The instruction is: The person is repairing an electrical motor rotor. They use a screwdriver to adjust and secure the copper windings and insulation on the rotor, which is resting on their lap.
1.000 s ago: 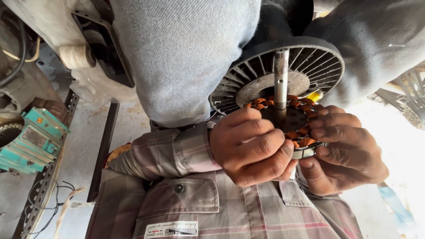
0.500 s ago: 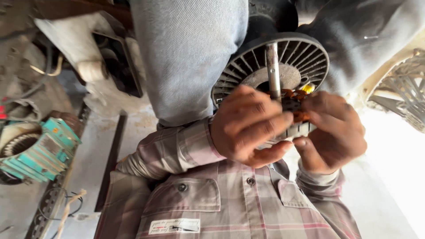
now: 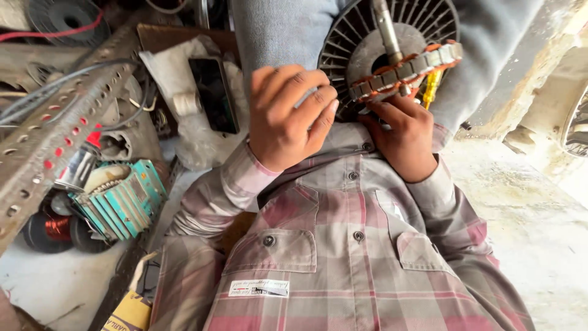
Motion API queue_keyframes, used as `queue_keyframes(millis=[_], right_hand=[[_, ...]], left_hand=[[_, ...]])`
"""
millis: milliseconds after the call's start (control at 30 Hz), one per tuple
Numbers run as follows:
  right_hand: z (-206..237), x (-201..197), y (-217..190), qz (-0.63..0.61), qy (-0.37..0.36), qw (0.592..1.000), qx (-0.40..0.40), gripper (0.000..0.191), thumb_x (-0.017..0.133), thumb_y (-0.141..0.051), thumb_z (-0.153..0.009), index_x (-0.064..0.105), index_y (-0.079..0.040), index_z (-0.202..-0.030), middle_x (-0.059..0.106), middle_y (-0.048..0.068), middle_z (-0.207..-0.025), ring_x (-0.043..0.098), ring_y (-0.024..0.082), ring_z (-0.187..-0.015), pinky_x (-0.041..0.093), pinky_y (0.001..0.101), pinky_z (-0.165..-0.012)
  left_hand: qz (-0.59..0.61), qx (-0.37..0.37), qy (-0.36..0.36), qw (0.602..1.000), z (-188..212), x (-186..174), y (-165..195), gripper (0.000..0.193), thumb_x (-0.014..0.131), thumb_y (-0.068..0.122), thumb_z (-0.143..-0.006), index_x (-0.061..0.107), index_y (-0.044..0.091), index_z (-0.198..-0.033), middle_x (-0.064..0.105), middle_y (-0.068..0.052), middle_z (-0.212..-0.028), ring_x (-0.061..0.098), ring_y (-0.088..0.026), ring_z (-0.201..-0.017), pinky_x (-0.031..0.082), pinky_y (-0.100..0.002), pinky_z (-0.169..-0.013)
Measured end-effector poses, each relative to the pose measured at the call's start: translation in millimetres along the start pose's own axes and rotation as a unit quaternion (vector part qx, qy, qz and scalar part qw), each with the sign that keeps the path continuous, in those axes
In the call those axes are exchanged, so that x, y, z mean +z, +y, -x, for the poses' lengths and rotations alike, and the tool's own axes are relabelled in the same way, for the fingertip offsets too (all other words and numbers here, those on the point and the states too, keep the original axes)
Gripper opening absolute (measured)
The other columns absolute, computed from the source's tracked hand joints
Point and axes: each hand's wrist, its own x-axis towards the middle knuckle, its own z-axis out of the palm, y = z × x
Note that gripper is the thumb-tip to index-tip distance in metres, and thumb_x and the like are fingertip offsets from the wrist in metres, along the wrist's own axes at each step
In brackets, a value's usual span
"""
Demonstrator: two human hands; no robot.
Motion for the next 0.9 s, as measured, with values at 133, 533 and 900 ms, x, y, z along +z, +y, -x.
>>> queue_keyframes(millis=[133, 533, 900], right_hand=[[2.1, -6.3, -2.8, 0.009, -0.006, 0.999, -0.035, 0.023, 0.084, -0.001, -0.082, 0.074, -0.004, -0.102, 0.066, 0.011, -0.09, 0.066, 0.032, -0.08, 0.053, 0.0407, -0.07], [9.7, -36.5, -16.8, -0.244, 0.033, 0.967, -0.063, 0.012, 0.07, 0.007, -0.083, 0.073, 0.004, -0.094, 0.073, 0.013, -0.085, 0.071, 0.016, -0.07, 0.054, 0.0267, -0.059], [25.8, -34.8, -12.4, -0.386, 0.042, 0.917, 0.088, 0.008, 0.079, 0.004, -0.092, 0.073, 0.006, -0.097, 0.073, 0.012, -0.089, 0.068, 0.012, -0.079, 0.053, 0.0225, -0.072]], left_hand=[[0.018, 0.01, -0.011, 1.0, 4.6, 7.0, 12.8, 0.008, 0.075, 0.011, -0.096, 0.069, 0.008, -0.101, 0.067, -0.001, -0.108, 0.064, -0.021, -0.1, 0.04, -0.04, -0.091], [0.462, -0.224, -0.129, 0.848, 43.9, 64.4, 27.2, 0.02, 0.062, 0.021, -0.108, 0.068, 0.003, -0.101, 0.067, -0.002, -0.085, 0.058, -0.006, -0.073, 0.046, -0.024, -0.065], [0.482, -0.165, -0.068, 0.858, 40.4, 65.2, 43.0, 0.014, 0.067, 0.012, -0.102, 0.064, -0.001, -0.104, 0.063, -0.004, -0.09, 0.061, -0.009, -0.073, 0.048, -0.024, -0.064]])
